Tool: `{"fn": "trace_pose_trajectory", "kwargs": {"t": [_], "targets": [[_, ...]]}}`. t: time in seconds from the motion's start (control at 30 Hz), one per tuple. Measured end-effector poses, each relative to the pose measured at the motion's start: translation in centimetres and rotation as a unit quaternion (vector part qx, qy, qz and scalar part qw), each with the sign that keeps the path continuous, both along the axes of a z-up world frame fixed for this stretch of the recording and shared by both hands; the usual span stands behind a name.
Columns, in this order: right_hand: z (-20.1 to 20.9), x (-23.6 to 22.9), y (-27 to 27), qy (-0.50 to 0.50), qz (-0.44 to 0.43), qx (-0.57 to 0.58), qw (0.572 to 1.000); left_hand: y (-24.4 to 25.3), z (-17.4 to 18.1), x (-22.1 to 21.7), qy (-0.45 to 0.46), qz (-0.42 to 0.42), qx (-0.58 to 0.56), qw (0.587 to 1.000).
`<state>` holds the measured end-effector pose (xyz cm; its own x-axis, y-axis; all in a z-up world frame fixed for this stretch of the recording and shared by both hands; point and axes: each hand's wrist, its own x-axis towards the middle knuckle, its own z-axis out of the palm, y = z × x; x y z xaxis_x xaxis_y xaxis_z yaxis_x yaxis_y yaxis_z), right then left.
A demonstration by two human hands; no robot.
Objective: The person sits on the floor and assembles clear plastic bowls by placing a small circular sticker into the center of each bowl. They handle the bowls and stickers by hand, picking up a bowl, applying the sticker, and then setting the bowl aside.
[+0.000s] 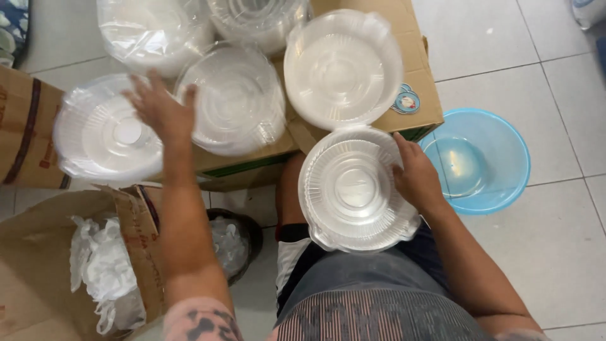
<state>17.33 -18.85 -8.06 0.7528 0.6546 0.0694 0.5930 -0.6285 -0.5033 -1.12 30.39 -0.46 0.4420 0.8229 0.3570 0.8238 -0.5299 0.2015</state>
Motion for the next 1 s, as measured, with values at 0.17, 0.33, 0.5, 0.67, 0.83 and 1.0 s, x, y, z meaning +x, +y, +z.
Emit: {"fn": "trace_pose_trajectory", "kwargs": {"t": [0.17,0.33,0.5,0.67,0.83,1.0], "targets": [[-0.2,0.1,-1.7,-0.047,0.017,-0.021,0.999,-11.8,0.1,4.2,-0.086,-0.198,0.010,0.976],[1.3,-0.4,-2.5,-0.030,0.032,-0.032,0.999,-5.2,-3.9,5.3,0.101,-0.066,-0.077,0.990],[-0.1,0.2,-2.8,-0.037,0.041,-0.027,0.998,-3.0,-9.4,6.0,0.222,-0.084,-0.286,0.928],[1.1,5.0,-3.5,0.091,0.055,0.036,0.994,-2.8,-8.7,6.3,0.200,-0.094,-0.295,0.930],[-8.1,16.5,-3.4,-0.044,-0.063,0.108,0.991,-4.8,-6.2,5.6,0.205,-0.085,-0.331,0.917],[-8.2,19.2,1.9,-0.054,-0.049,-0.113,0.991,-5.0,-6.0,5.6,0.204,-0.074,-0.335,0.917]]}}
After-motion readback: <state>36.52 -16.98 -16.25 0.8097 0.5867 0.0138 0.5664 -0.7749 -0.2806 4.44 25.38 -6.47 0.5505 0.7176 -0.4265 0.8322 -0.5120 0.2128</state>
